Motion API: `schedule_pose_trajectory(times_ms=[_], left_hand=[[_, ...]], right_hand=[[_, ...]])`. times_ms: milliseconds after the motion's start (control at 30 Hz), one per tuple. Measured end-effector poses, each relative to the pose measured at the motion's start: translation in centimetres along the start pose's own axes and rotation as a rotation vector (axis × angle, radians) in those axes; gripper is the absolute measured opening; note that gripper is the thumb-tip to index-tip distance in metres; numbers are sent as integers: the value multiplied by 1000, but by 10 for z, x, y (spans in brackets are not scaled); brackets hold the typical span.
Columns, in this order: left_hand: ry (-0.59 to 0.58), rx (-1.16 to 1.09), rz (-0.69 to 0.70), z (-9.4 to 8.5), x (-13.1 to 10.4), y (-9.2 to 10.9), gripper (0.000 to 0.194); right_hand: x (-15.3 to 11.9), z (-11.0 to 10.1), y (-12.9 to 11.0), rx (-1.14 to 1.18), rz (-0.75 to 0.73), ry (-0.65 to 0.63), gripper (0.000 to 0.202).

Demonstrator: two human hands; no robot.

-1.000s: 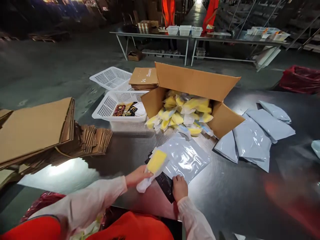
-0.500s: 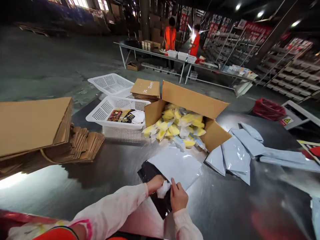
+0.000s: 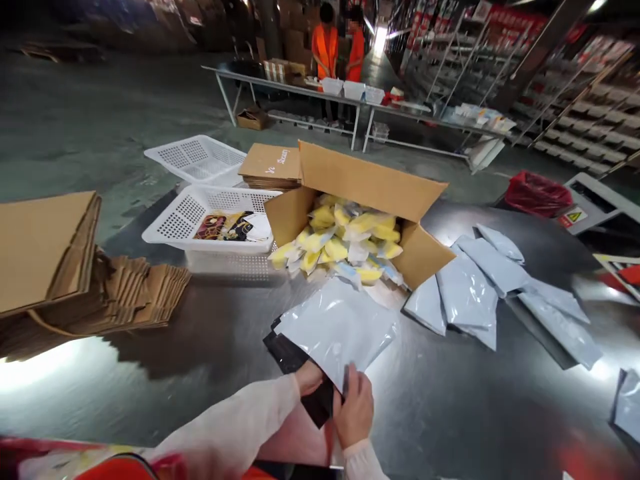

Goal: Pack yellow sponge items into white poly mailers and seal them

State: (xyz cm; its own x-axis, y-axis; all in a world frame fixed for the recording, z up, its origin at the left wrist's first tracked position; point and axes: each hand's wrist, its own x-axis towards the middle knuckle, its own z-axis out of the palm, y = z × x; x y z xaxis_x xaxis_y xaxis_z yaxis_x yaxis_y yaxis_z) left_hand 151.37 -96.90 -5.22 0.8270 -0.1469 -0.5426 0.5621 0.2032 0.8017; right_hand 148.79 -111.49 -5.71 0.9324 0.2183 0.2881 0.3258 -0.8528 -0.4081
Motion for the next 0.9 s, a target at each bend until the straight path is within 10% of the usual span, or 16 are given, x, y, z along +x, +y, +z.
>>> schedule_pose_trajectory(times_ms=[167, 367, 467, 700, 900], left_hand=[[53, 652, 206, -25, -64, -3, 18], [-421, 1014, 652, -8, -46, 25, 22], [-542, 1105, 604, 2, -28, 19, 13], [-482, 969, 393, 0, -27, 14, 17], [-333, 763, 283, -7, -29, 12, 20]], right_hand=[[-45, 7, 4, 415, 566, -263, 53], [-60, 2, -3, 754, 656, -386, 57], [-58, -6, 0, 640, 591, -277, 55], [-43, -20, 4, 498, 264, -182, 46], [-45, -20, -2, 484, 275, -237, 44]])
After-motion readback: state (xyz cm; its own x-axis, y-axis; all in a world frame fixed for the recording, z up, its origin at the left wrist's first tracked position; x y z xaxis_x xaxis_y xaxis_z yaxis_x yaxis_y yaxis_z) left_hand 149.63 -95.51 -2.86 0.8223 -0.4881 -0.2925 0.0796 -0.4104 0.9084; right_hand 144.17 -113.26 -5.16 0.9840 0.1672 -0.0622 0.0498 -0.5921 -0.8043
